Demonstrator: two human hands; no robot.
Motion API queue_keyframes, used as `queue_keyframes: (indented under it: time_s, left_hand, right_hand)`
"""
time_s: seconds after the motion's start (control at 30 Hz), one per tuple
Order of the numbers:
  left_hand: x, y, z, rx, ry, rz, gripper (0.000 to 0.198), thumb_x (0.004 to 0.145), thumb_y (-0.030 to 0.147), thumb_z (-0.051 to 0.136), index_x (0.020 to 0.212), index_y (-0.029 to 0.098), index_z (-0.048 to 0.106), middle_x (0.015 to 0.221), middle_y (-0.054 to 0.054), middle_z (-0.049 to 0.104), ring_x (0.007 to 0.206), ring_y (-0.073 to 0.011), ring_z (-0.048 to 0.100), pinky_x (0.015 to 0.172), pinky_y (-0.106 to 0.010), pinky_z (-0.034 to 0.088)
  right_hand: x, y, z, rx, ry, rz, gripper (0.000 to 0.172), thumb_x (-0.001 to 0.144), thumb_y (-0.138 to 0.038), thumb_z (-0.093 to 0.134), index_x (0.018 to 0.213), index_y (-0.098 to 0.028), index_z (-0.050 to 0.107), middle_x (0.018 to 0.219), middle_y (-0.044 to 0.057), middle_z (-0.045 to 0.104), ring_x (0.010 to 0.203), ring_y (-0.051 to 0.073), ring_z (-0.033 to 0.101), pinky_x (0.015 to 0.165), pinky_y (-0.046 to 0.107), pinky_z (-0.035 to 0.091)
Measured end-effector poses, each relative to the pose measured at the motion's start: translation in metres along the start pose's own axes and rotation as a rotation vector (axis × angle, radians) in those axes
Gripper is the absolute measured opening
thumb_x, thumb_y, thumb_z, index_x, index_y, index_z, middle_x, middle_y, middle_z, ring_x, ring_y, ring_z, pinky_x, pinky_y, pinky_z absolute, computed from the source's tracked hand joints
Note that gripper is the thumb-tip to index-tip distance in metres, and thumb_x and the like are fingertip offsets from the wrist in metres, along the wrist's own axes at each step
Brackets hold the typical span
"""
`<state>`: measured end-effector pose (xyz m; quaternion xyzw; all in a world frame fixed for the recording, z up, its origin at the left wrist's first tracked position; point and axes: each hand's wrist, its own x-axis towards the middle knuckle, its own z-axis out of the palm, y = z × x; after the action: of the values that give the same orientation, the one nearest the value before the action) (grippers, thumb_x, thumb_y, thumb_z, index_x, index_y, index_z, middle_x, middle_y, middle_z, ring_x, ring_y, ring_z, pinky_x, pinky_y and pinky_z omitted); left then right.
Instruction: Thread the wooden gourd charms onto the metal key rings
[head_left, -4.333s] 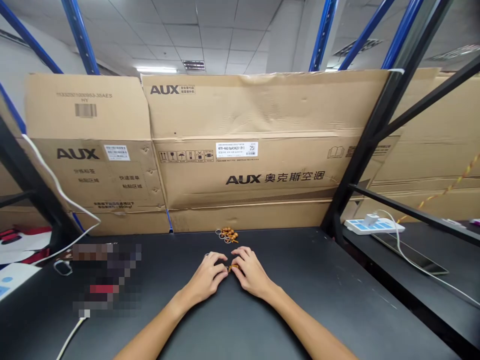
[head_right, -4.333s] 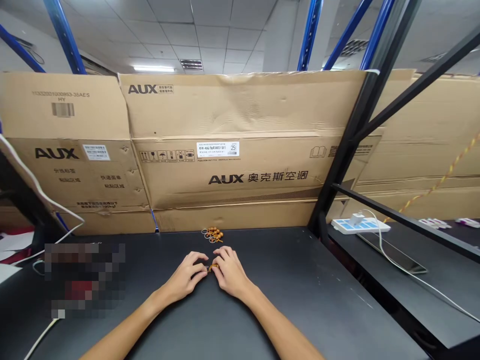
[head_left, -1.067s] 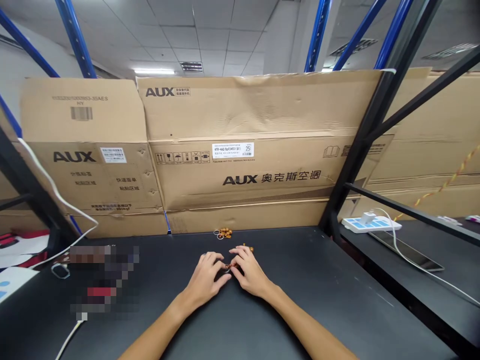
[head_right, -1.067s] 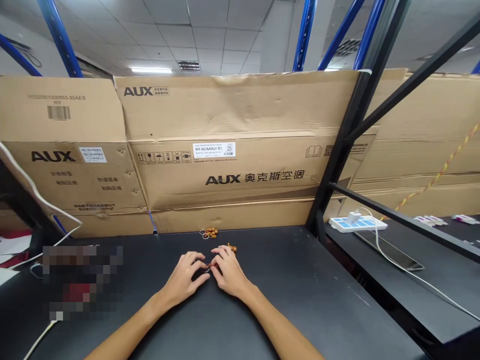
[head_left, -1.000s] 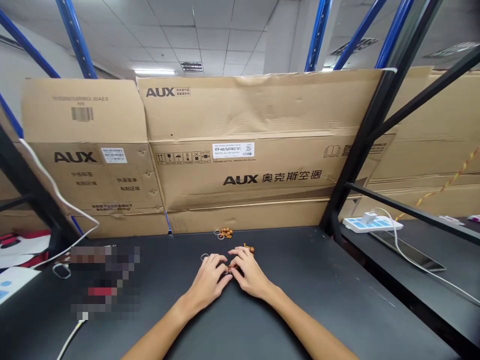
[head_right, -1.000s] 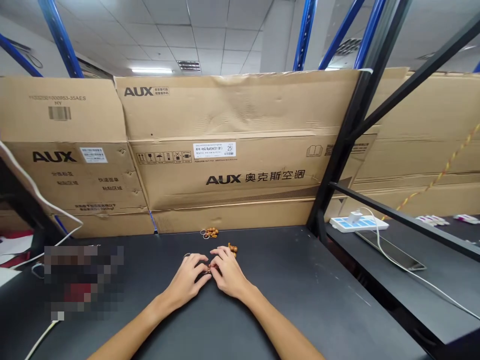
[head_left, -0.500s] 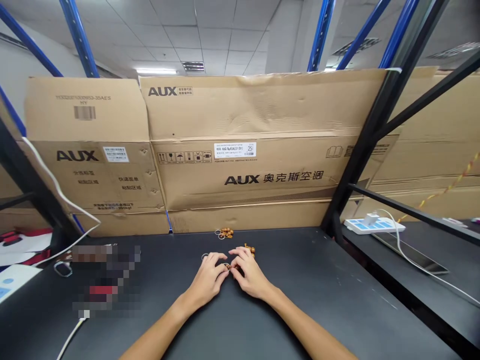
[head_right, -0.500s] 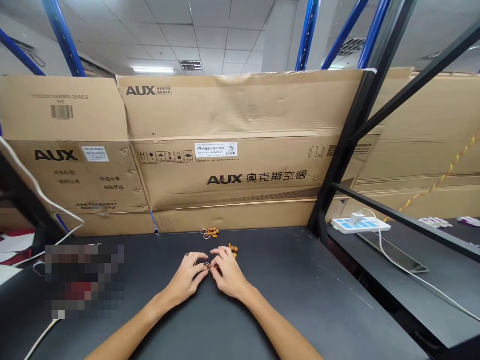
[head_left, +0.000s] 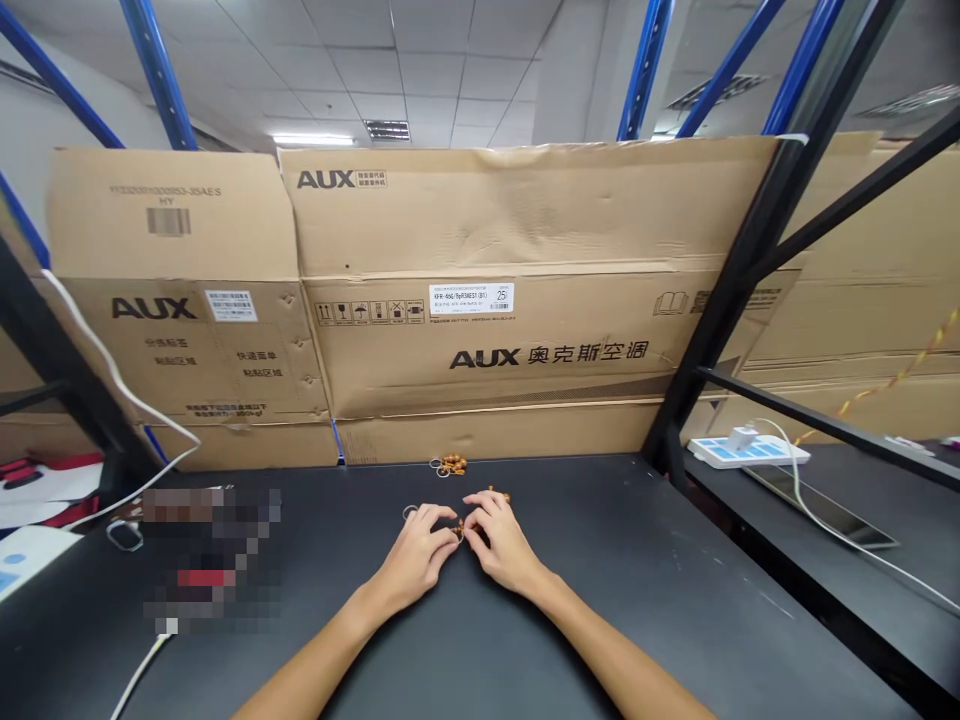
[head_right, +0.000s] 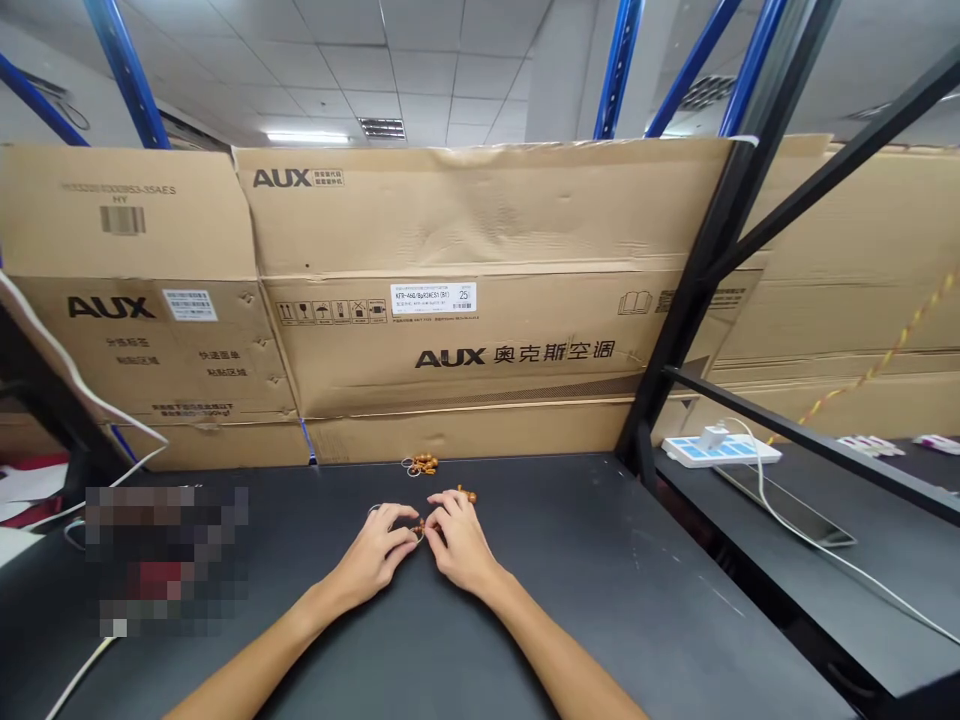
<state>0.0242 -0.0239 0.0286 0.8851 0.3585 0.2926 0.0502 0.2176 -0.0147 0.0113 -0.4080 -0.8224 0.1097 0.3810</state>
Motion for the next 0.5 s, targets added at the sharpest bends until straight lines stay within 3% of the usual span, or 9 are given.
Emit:
queue_keyframes:
  time_s: [0.3,0.5]
  left_hand:
    - [0.0,0.001,0.0,0.012,-0.006,-0.009,0.018,0.092,0.018,0.045,0.089,0.02,0.063,0.112,-0.008,0.058,0.106,-0.023,0.052,0.09,-0.042,0.043]
    - [-0.001,0.0,-0.002,0.016,-0.054,0.051,0.017,0.092,0.02,0.047,0.088,0.022,0.063,0.116,-0.006,0.057,0.106,-0.022,0.051,0.09,-0.04,0.042]
  right_hand:
    - [-0.001,0.0,0.003,0.058,-0.026,-0.05,0.006,0.086,-0.018,0.054,0.083,-0.021,0.057,0.119,0.006,0.056,0.12,0.024,0.04,0.102,0.047,0.035]
    - [0.001,0.012,-0.001,-0.069,0.066,0.047,0.012,0.089,-0.016,0.049,0.082,-0.021,0.058,0.116,0.008,0.056,0.114,0.024,0.043,0.097,0.045,0.039]
